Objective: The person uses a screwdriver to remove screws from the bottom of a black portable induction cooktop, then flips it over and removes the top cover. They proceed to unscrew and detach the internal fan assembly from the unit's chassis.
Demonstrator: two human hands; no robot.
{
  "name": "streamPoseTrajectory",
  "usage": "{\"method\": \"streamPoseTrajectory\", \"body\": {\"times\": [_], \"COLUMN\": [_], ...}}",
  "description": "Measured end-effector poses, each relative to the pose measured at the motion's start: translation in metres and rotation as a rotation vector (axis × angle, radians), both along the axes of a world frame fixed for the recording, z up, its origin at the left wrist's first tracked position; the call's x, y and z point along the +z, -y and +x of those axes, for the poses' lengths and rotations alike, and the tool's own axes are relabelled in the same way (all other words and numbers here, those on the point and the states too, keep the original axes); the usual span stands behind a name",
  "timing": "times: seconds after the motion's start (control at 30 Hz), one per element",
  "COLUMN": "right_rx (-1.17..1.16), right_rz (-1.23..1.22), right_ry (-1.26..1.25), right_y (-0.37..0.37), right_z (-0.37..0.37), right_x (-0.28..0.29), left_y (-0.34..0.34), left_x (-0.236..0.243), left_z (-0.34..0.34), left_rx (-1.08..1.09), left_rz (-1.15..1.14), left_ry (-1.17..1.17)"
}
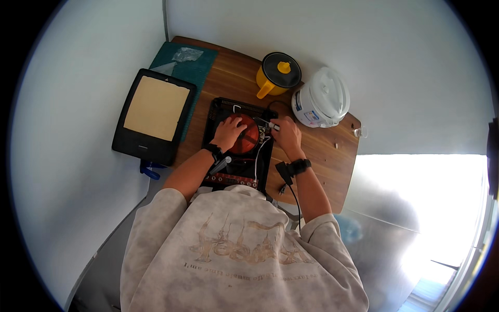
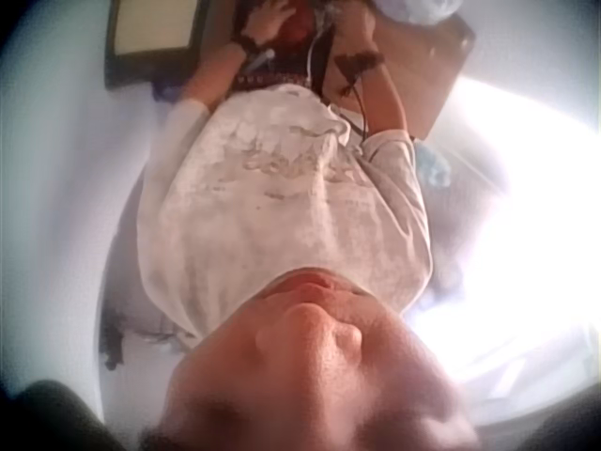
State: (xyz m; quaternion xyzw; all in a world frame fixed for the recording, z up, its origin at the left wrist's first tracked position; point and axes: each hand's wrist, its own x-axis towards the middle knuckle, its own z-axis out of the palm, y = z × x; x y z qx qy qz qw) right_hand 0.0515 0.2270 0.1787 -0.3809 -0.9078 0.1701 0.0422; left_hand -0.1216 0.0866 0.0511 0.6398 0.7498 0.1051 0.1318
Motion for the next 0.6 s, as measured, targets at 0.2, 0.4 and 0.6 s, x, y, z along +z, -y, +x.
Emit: {"method": "streamPoseTrajectory", "body": {"times": [0.2, 0.4, 0.6], "right_rx": [-0.014, 0.077, 0.188], "right_rz": [-0.005, 0.04, 0.167], "right_ry": [0.028, 0.011, 0.007], "right_y": [0.002, 0.003, 0.018], "right_z": [0.001, -0.001, -0.007], "right_x": [0.0, -0.002, -0.002], "left_y": [0.002, 0.002, 0.002], "left_x": [0.006, 0.01, 0.007], "left_z": [-0.001, -0.001, 0.0], "left_rx": [0.002, 0.011, 0.015], "left_rz": [0.056, 0.051, 0.069], "left_ry": [0.009, 0.003, -0.013]}}
